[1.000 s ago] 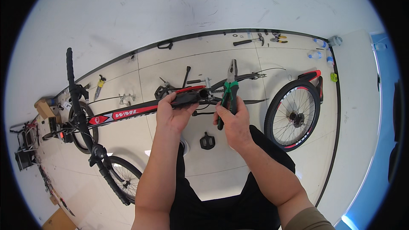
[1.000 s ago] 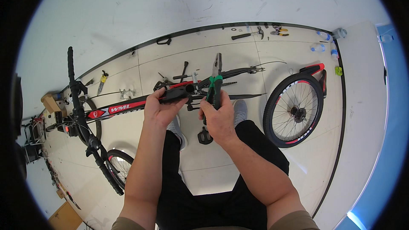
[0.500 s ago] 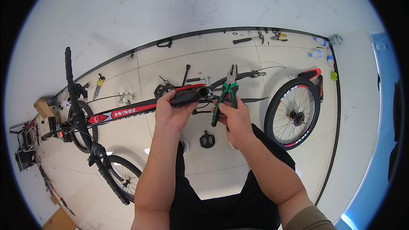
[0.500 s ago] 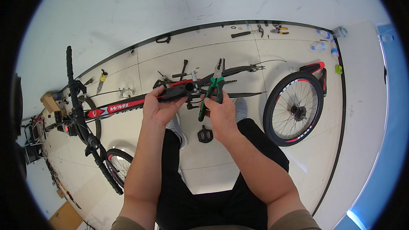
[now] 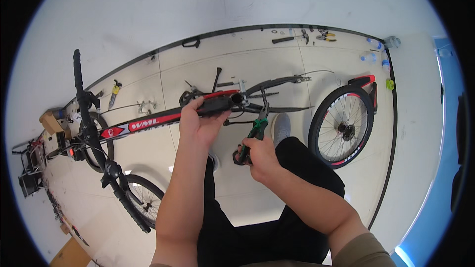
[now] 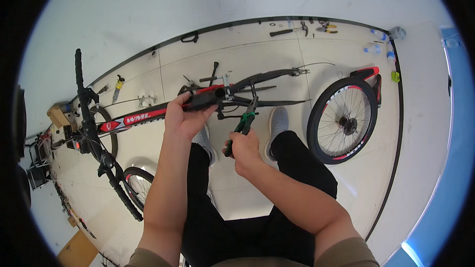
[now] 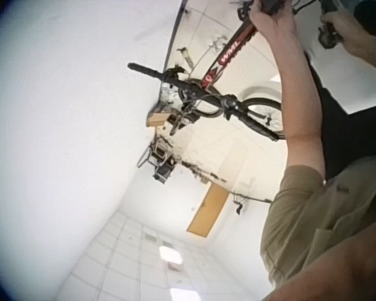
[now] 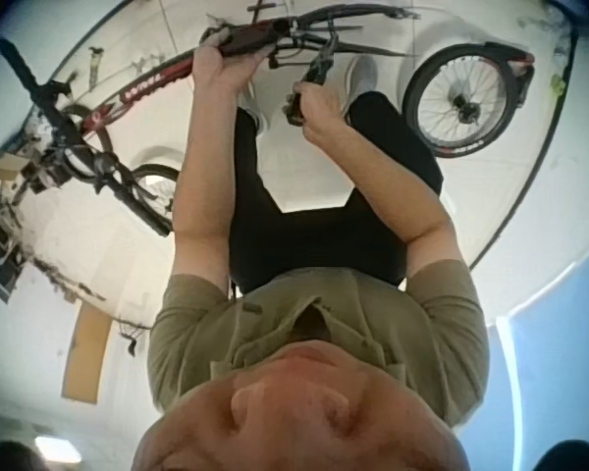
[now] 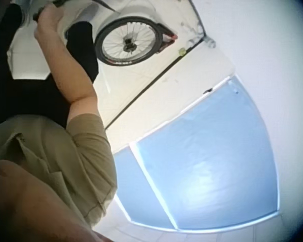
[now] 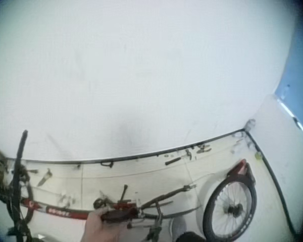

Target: The person works on a bicycle lying upside down on a tiled floor. They use a screwdriver to adjust the crankset and pedals, then use pliers to manipulate a cable near the bottom bracket. The person rotates the pedals and repositions the bike during the process.

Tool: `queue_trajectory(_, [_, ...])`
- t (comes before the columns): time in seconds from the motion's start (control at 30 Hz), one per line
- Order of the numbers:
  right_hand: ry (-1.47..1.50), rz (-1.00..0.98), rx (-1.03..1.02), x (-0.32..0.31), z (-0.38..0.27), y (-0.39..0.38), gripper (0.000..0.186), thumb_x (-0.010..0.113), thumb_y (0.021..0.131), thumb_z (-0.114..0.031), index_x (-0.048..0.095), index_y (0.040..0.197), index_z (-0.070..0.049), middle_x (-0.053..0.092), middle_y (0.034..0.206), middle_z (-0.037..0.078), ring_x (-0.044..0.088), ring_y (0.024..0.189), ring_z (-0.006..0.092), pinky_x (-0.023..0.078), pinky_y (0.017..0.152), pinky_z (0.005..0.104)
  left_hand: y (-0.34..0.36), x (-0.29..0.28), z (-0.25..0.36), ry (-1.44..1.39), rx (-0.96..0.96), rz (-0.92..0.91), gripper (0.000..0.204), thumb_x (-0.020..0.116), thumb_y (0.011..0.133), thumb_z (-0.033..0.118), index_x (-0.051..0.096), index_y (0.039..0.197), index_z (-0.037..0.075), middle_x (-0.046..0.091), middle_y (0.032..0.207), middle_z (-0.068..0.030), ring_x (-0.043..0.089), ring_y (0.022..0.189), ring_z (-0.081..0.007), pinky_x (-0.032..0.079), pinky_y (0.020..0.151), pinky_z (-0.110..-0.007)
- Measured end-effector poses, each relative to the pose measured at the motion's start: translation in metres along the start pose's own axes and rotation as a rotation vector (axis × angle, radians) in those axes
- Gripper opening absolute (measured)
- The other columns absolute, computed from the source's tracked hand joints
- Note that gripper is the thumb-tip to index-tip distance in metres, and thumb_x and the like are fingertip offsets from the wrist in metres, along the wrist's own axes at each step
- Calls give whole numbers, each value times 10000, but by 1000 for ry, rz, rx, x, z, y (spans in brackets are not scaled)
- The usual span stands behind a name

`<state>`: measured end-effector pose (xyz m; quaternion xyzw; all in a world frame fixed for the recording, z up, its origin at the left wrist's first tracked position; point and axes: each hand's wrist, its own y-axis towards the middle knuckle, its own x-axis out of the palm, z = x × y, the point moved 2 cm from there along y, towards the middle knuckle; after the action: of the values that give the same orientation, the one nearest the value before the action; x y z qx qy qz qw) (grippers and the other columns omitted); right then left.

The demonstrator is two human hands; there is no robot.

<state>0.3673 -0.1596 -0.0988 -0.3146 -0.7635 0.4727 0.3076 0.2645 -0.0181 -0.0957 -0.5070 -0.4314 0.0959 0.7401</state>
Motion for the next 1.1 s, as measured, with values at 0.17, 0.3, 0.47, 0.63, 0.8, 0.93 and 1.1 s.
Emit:
queue_trajectory(0.17, [-108,-24,114,-2,35,-17,111,539,914,-58,503,1013,-25,583,927,90,606,823,205,545,711,383,-1,-3,1,-21,-22,18,303,440,991,145,414,1206,-67,465,1307,-265,443,1296,-399,273,1155,-578])
queue_trajectory(0.3, [-130,-99,333,-4,43,-17,111,520,939,-75,497,1037,-28,577,930,88,611,831,211,560,737,403,-3,0,0,-14,-21,6,302,435,990,143,413,1202,-72,467,1305,-265,450,1291,-396,268,1159,-576])
queue_trajectory(0.47, [-205,-119,368,1,46,-23,125,512,954,-89,470,1054,-27,571,938,89,614,830,212,566,738,400,-4,0,2,-5,-15,17,314,437,990,145,396,1212,-74,455,1313,-274,452,1289,-404,283,1153,-582])
queue_trajectory(0.63, [-142,40,290,-6,62,-6,134,517,952,-100,460,1050,-29,549,937,88,613,837,220,552,712,391,-1,-1,1,-11,-38,-3,348,432,991,145,377,1241,-91,430,1347,-290,422,1317,-425,283,1157,-588])
queue_trajectory(0.8, [-119,43,278,-6,60,-3,252,565,931,-146,462,1118,-10,535,955,85,619,865,225,526,733,371,-4,2,1,-16,-18,7,362,407,998,146,385,1258,-105,414,1384,-299,383,1351,-442,265,1166,-598])
queue_trajectory(0.93, [-213,-64,311,4,61,-21,455,570,883,-106,442,1300,25,570,1002,96,610,847,195,496,720,330,-3,1,0,-6,-9,3,361,417,996,143,385,1263,-98,430,1367,-287,403,1336,-431,272,1165,-593])
queue_trajectory(1.1, [-305,-271,308,5,58,-23,488,552,877,-78,466,1345,33,613,1046,108,615,855,178,501,744,319,-3,0,0,6,-14,-20,366,440,991,143,373,1266,-89,437,1354,-275,429,1315,-418,295,1153,-587])
